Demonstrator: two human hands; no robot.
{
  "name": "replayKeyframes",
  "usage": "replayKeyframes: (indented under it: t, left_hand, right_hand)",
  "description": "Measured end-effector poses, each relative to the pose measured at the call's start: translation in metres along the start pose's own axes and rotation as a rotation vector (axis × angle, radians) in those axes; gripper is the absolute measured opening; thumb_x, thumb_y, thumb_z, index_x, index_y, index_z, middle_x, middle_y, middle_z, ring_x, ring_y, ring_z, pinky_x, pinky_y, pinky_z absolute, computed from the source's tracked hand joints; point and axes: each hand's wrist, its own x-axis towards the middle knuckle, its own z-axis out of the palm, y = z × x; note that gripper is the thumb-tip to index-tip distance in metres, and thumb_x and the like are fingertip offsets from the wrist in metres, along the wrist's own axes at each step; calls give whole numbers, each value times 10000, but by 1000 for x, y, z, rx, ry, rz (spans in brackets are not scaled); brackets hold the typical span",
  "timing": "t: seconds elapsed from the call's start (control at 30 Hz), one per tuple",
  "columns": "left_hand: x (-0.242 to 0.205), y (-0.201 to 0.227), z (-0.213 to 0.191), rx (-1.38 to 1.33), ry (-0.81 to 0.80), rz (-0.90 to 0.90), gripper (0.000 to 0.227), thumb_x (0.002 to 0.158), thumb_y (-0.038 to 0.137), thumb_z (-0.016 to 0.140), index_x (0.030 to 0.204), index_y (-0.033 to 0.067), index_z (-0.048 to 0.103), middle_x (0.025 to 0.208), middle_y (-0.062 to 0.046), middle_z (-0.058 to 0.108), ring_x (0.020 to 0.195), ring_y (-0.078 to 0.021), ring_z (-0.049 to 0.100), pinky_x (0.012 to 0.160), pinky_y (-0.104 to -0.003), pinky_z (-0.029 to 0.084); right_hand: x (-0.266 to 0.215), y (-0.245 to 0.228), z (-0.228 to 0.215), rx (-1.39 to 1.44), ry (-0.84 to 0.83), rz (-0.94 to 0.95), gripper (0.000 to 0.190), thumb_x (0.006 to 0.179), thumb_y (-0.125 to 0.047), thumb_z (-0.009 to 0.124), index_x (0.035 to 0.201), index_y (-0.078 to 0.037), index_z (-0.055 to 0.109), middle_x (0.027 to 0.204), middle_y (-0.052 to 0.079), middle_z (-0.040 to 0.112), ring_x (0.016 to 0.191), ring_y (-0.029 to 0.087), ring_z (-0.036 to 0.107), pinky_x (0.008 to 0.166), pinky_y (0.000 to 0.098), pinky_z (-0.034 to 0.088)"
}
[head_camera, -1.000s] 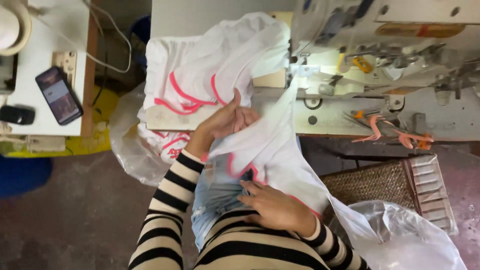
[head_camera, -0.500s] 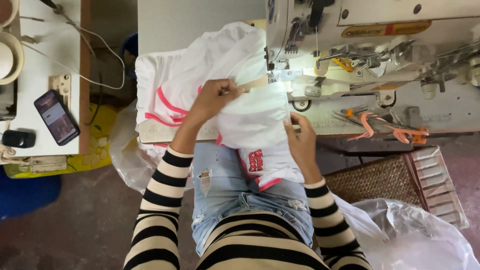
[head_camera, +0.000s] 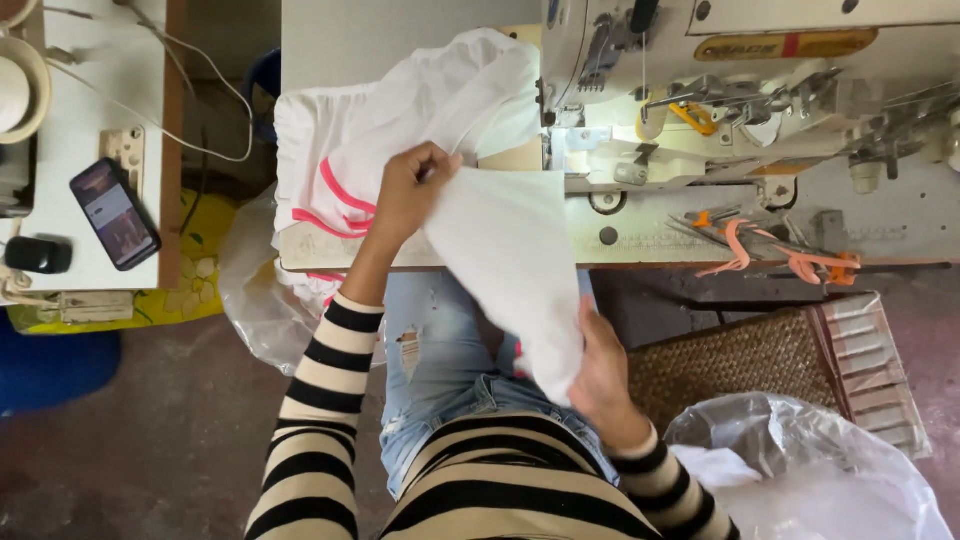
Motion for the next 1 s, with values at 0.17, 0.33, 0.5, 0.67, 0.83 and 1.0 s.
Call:
replayKeyframes:
  t: [0.17, 0.33, 0.5, 0.67, 0.83, 1.0]
  left_hand:
    - [-36, 53, 7, 87, -108, 14, 105, 960, 187, 731, 952, 84, 712, 803, -130, 710, 796, -259, 671, 782, -430, 559]
    - [-31, 56, 9, 342, -90, 8, 192, 967, 304, 730, 959, 113, 718, 770, -160, 711, 767, -359, 723, 722, -447, 574]
    - [1, 40, 10, 495, -1, 119, 256, 986, 408, 716, 968, 153, 690, 746, -95, 702, 724, -312, 721, 668, -410, 562]
    - [30, 26, 8, 524, 51, 194, 262, 982, 421, 724, 960, 166, 668, 754, -98, 707, 717, -339, 723, 651, -436, 567]
    - [69, 15, 2, 475, 109, 392, 331, 988, 407, 775, 882, 128, 632, 619, 43, 537, 536, -93, 456, 508, -279, 384]
    - [100, 25, -5, 503, 154, 497, 354, 1013, 395, 785, 854, 136, 605, 598, 48, 485, 518, -95, 425, 495, -289, 350]
  right_hand:
    - [86, 73, -122, -392, -52, -125, 459, 1087, -332, 478, 1287, 48, 641, 1254, 231, 691, 1188, 319, 646, 1047, 487, 495]
    - [195, 144, -216, -811, -184, -320, 590, 1122, -457, 367, 1469, -7, 525, 1457, 231, 553, 1389, 350, 480, 1163, 522, 373]
    - [214, 134, -196, -883, -208, -466, 533, 1143, -421, 338, 1370, -22, 609, 1263, 185, 661, 1280, 302, 573, 1080, 497, 453]
    - [225, 121, -167, -901, -178, -536, 484, 1150, -383, 336, 1306, -33, 632, 1151, 166, 685, 1184, 263, 624, 1034, 467, 487]
    - [167, 72, -80, -826, -199, -648, 419, 1118, -397, 342, 771, -173, 273, 715, -76, 250, 654, 57, 241, 615, 284, 230]
    - [165, 84, -79, -782, -117, -577, 406, 1114, -420, 326, 785, -182, 303, 733, -78, 265, 669, 61, 265, 622, 279, 251]
